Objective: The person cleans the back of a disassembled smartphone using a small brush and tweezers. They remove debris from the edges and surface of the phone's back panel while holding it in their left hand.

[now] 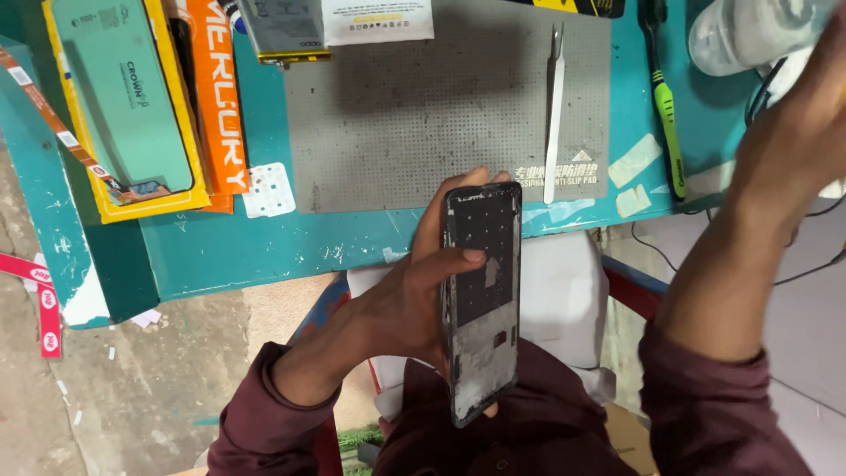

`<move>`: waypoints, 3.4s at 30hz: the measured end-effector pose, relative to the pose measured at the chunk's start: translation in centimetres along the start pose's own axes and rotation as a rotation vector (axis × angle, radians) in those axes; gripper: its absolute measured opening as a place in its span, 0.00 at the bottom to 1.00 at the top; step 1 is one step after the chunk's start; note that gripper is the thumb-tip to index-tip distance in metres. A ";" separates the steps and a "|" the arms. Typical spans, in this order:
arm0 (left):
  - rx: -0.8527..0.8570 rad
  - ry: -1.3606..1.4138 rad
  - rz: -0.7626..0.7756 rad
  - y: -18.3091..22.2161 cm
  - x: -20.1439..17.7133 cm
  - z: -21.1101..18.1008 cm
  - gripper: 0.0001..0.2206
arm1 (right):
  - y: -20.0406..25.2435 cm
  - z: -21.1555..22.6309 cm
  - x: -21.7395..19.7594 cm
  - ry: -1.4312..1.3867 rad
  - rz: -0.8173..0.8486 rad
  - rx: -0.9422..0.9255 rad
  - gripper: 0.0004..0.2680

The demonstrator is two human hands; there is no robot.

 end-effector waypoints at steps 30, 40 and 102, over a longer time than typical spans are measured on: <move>-0.258 -0.358 -0.028 -0.7 -2.6 1.9 0.65 | 8.3 8.1 4.4 -1.773 0.178 0.886 0.10; -0.479 -0.497 0.013 -1.5 -3.2 4.3 0.64 | 7.2 11.8 7.2 -0.910 0.538 0.504 0.08; -0.373 -0.660 0.021 -2.1 -1.8 4.0 0.66 | 3.8 12.6 12.1 -0.641 0.535 0.213 0.10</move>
Point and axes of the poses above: each hand's wrist, its own y-axis away from the middle knuckle, its own x-axis out of the palm, z = x × y, the point moved 7 cm from there along -y, towards the middle knuckle, and after that the axes turned 1 degree about -x, right-handed, at the moved point
